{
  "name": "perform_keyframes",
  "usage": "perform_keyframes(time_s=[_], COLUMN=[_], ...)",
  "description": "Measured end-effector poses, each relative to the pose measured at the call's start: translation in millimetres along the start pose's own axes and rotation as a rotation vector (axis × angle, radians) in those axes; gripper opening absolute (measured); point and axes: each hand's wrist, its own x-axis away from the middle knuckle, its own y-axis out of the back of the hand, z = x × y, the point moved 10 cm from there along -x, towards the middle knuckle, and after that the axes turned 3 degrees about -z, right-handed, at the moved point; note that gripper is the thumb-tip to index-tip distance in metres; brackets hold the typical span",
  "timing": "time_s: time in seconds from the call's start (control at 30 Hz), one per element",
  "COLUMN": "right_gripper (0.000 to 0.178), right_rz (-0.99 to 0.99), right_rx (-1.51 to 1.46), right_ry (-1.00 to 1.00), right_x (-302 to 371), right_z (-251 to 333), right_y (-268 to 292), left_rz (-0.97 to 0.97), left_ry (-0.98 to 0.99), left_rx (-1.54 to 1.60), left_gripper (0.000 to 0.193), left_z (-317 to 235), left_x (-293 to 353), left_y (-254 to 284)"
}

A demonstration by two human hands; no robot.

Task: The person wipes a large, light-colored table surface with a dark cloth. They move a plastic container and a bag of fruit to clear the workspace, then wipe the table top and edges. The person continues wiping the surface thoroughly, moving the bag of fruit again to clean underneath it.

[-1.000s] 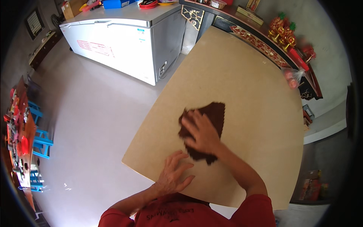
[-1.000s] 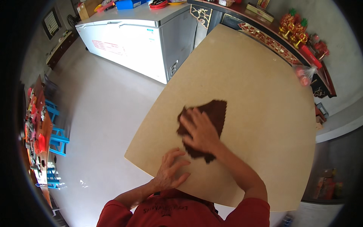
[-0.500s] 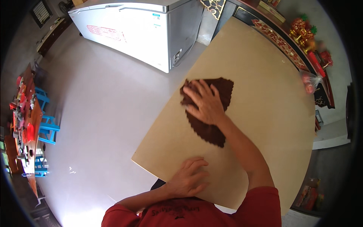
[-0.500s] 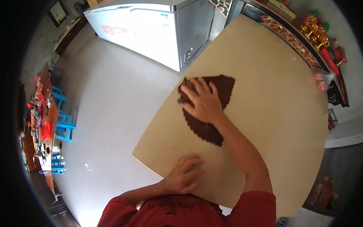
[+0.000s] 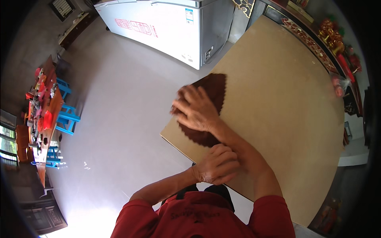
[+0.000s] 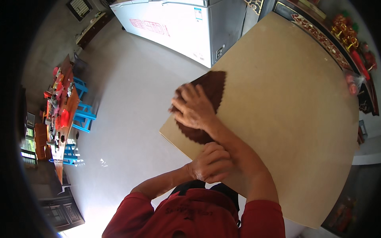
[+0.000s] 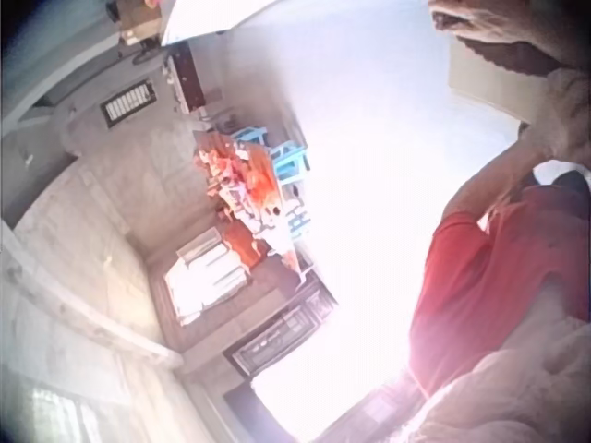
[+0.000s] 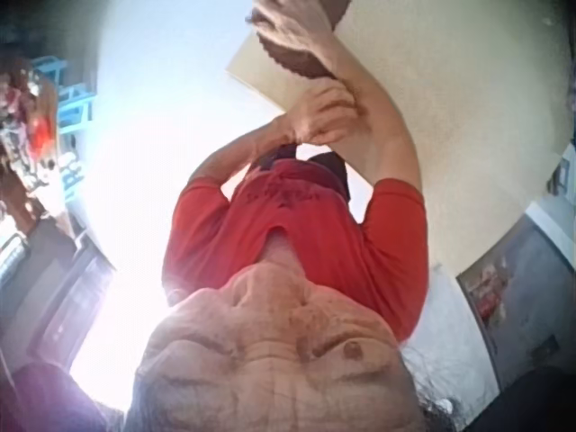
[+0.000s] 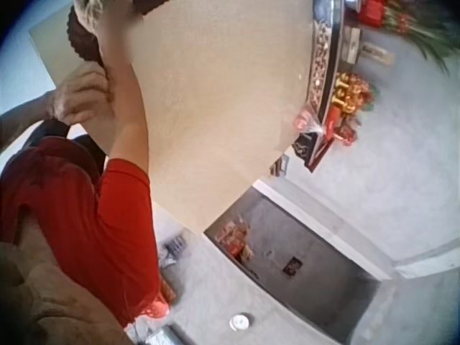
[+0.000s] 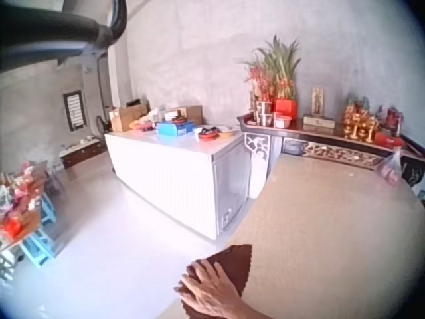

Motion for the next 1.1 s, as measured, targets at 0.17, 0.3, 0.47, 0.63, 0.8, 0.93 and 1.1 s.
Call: perform_keyframes(time_s=[0.17, 0.3, 0.47, 0.63, 0.8, 0.93, 1.1], right_gripper=[0.052, 0.058, 0.058, 0.056, 0.051, 0.054, 0.056], right_rz=[0.145, 0.241, 0.222, 0.228, 0.056, 0.085, 0.056], right_rx=[-0.112, -0.135, -0.056, 0.045, 0.247, 0.408, 0.635], right_ry=[0.164, 0.111, -0.061, -0.291, -0.447, -0.753, -1.043], right_x=[47.4, 90.0, 104.2, 116.4, 153.7, 188.4, 264.7], right_z=[69.0, 89.4, 94.8, 89.5, 81.3, 59.3, 30.7], right_y=[-2.8, 14.8, 38.5, 63.2, 104.0, 133.2, 195.8], left_rz=[-0.04, -0.055, -0.022, 0.008, 0.119, 0.209, 0.385], left_ry=[-0.106, -0.096, -0.055, -0.111, -0.118, -0.032, -0.006], left_rx=[-0.09, -0.087, -0.142, -0.05, 0.038, 0.113, -0.012], left_gripper=[0.04, 0.039, 0.032, 0.029, 0.033, 0.035, 0.049], left_z=[-55.5, -89.8, -94.5, -88.5, -68.4, -8.8, 44.1], left_x=[24.0, 17.6, 5.0, 5.6, -10.0, -32.7, -60.1], left_y=[-29.2, -37.1, -10.4, 13.3, 7.0, -18.1, -59.8])
